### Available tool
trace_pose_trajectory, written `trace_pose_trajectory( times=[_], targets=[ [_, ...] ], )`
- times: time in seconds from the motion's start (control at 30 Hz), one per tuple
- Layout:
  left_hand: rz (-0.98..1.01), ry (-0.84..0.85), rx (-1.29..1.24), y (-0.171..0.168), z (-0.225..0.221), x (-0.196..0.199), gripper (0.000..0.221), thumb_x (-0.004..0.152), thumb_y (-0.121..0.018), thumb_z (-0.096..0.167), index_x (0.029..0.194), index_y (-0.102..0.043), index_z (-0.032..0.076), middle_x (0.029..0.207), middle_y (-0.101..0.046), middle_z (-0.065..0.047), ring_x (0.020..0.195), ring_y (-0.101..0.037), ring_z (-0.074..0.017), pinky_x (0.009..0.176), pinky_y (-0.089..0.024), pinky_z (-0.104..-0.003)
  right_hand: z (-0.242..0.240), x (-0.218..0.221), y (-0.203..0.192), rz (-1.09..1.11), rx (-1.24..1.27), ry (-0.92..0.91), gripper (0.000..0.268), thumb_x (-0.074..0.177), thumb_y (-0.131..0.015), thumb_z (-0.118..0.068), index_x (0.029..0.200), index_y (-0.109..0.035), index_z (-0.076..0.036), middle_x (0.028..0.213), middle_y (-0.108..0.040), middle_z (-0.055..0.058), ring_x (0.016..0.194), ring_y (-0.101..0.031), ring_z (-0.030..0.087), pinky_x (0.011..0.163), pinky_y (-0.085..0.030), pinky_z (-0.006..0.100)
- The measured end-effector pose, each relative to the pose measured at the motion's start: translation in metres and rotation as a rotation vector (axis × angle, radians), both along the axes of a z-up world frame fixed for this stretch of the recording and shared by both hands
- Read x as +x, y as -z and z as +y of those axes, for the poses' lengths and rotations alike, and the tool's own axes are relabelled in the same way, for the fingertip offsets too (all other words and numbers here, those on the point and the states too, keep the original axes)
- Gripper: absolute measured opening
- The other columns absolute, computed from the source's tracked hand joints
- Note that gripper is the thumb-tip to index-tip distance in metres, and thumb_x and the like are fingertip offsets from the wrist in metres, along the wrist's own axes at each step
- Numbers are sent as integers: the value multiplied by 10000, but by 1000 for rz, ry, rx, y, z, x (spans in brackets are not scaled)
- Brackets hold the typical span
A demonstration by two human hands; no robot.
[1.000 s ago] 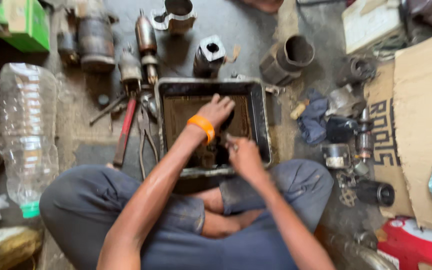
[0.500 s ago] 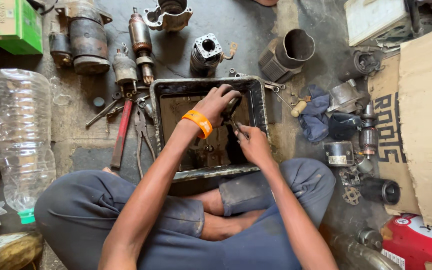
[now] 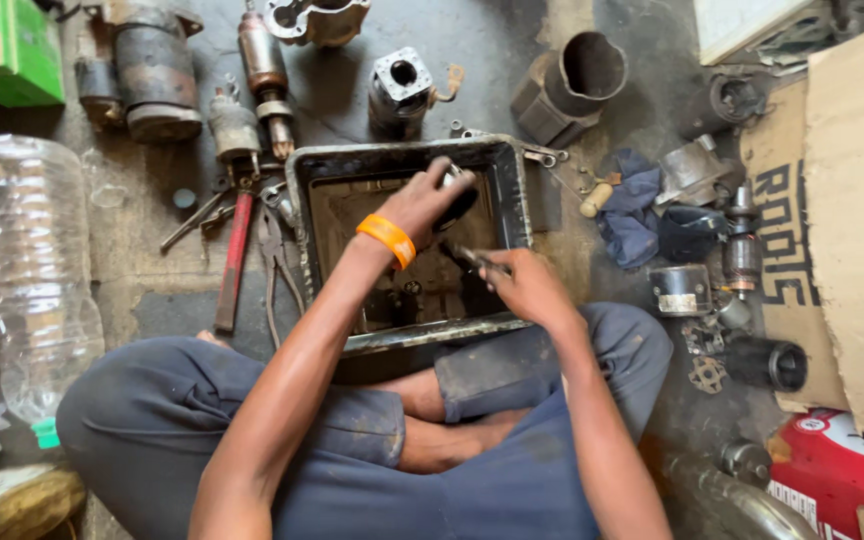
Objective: The person sits on the floor and scrubs a cylindrical mechanical part with a brush inside a tray of dark liquid. The person repeatedly dips the brush into the liquid and scrubs the part's surfaces.
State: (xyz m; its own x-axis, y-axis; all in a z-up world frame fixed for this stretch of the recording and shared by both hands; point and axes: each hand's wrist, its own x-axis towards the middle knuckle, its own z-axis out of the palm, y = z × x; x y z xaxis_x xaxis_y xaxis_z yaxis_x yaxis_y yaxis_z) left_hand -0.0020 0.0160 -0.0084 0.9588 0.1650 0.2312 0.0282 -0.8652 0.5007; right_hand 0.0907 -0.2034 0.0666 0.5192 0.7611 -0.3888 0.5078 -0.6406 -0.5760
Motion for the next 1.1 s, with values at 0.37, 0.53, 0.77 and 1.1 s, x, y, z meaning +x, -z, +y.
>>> trace_pose_trajectory(
  times=[0.37, 0.53, 0.77, 1.1],
  targets=[
    [22, -115, -207, -19, 2, -11, 876, 636, -834, -11, 1404, -442, 140, 1475, -387, -254, 1104, -609, -489, 918, -538, -528, -1, -9, -15, -71, -111, -78, 314, 887, -696, -273, 1175, -767, -170, 1001, -754, 192, 939, -722, 371, 828, -539, 458],
    [14, -51, -91, -9, -3, -10, 871, 660, -752, -75, 1446, -432, 125, 1532, -415, -175, 1080, -648, -424, 902, -557, -505, 2, -7, -24, -129, 124, -126, 323, 963, -598, -190, 1256, -719, -128, 998, -748, 195, 931, -725, 364, 820, -534, 455],
    [62, 14, -99, -6, -5, -6, 895, 625, -759, -80, 1436, -467, 158, 1503, -440, -110, 1106, -639, -399, 896, -554, -492, 22, 4, 8, -396, 40, -158, 229, 980, -622, -138, 1143, -779, -101, 963, -747, 202, 881, -719, 393, 767, -531, 492],
    [108, 23, -103, -10, -2, -1, 738, 692, -773, -16, 1355, -521, 186, 1439, -485, -98, 1069, -647, -417, 857, -561, -507, 15, 2, 5, -411, 23, -164, 207, 964, -622, -158, 1061, -804, -135, 920, -748, 203, 777, -716, 401, 709, -544, 526]
  ],
)
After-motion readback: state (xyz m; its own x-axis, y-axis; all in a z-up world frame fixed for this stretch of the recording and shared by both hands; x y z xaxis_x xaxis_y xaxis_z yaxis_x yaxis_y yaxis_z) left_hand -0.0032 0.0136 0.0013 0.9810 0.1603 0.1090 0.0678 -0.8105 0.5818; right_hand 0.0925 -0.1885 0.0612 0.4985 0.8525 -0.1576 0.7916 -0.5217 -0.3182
